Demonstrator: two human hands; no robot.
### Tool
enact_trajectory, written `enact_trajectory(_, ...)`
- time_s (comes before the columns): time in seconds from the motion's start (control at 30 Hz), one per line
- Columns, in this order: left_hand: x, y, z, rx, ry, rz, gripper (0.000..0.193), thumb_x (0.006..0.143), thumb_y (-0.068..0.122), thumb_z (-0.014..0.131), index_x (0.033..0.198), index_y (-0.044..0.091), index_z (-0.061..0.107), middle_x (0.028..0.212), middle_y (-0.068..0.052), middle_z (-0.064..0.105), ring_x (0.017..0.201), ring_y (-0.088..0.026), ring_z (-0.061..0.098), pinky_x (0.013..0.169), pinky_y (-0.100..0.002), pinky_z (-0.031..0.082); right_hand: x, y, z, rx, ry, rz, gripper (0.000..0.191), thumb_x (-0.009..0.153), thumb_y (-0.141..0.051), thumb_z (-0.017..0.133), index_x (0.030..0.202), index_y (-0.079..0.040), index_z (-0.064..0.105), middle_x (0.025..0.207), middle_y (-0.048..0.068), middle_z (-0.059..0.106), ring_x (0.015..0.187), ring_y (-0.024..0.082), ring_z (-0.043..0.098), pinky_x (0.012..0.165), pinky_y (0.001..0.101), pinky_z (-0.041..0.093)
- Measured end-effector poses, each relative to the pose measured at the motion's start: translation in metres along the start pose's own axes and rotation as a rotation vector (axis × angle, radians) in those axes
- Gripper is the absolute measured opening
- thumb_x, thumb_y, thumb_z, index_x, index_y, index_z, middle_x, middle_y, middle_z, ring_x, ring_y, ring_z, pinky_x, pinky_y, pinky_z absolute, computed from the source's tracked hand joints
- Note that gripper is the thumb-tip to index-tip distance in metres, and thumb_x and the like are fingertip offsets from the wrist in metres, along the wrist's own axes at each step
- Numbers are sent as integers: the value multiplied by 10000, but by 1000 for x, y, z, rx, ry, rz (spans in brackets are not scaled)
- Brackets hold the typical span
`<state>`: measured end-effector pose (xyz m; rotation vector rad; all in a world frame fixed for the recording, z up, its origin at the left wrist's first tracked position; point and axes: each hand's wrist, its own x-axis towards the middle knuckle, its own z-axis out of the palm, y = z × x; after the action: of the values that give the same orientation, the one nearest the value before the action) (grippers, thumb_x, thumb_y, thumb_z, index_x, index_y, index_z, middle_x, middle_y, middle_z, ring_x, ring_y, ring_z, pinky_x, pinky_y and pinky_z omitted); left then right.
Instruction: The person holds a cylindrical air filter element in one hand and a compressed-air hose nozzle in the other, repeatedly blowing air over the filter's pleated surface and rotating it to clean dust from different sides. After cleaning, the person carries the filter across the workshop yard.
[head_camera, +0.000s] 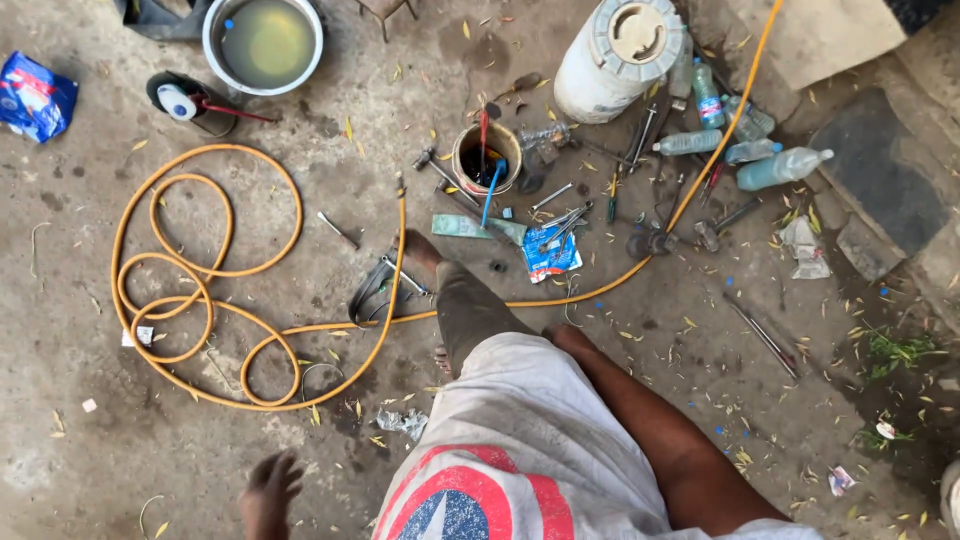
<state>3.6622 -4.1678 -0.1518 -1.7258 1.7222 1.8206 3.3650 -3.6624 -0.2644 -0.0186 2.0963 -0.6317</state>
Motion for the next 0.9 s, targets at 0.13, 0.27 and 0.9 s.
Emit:
enact_trajectory(0.13,22,-33,49,151,-121,31,341,942,242,674,1224,51,688,1115,-101,758,982,-215,738,735,-332,538,43,-11,-12,-249,20,-68,333,821,-317,669,1066,-113,765,1095,194,733,1043,375,699,892,462,542)
enact_trajectory(0.27,30,-63,90,497,-192,47,321,895,304,755,1100,57,745,988,-117,799,934,-230,761,792,-346,573,108,-31,-39,-306,55,38,403,860,-422,729,1138,-130,718,1073,188,732,1016,380,693,870,460,539)
enact_trajectory(0.9,624,-112,550,910,-259,522,385,879,334,725,1233,184,710,1406,-196,569,1176,-427,591,936,-564,492,614,33,-27,185,-116,346,433,941,-328,750,1307,-99,716,1265,29,707,1090,134,613,944,336,484)
